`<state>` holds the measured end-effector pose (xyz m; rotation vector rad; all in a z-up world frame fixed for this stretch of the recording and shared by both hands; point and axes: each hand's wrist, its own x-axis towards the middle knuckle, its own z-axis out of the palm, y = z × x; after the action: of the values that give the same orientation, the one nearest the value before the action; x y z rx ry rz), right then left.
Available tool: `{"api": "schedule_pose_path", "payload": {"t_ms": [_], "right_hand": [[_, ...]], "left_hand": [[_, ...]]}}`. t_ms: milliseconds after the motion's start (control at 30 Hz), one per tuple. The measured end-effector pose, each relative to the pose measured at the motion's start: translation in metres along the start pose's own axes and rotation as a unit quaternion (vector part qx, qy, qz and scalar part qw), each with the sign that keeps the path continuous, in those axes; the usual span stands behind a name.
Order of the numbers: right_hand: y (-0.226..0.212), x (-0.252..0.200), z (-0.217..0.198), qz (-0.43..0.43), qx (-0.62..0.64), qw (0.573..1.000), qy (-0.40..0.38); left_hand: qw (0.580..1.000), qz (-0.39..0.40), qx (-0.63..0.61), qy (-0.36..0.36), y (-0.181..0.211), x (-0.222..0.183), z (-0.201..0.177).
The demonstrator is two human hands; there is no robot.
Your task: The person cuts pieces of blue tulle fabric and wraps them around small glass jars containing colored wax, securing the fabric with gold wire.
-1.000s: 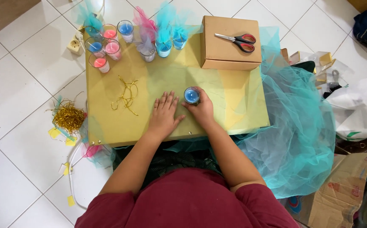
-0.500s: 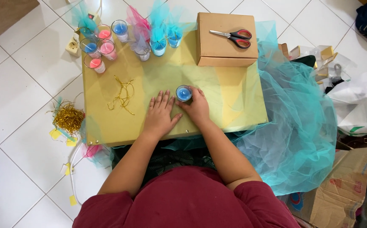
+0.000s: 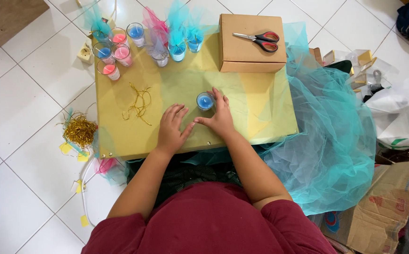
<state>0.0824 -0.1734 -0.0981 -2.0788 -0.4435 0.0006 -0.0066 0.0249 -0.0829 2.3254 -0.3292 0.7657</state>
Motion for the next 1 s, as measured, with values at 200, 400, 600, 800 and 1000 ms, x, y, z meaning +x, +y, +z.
{"api": "schedule_pose_path", "payload": {"t_ms": [200,400,600,800,1000], "right_hand": [[0.006,0.011,-0.028,-0.077,0.261,0.939,0.210],[0.122,0.084,-0.059,0.097,-0.017,0.971,0.217],[0.090,0.100,-0.058,0.165,-0.302,0.931,0.123],[0.112,0.098,-0.056,0.120,-0.100,0.977,0.143],[0.039,0.085,-0.085,0.083,0.148,0.973,0.154]], "left_hand": [[0.999,-0.007,-0.026,-0.027,-0.016,-0.031,-0.054],[0.981,0.035,0.041,-0.185,-0.015,-0.055,-0.082],[0.993,0.052,0.040,-0.100,-0.022,-0.065,-0.065],[0.990,0.087,0.086,-0.070,-0.020,-0.059,-0.063],[0.980,0.132,0.138,-0.053,0.003,-0.034,-0.070]]}}
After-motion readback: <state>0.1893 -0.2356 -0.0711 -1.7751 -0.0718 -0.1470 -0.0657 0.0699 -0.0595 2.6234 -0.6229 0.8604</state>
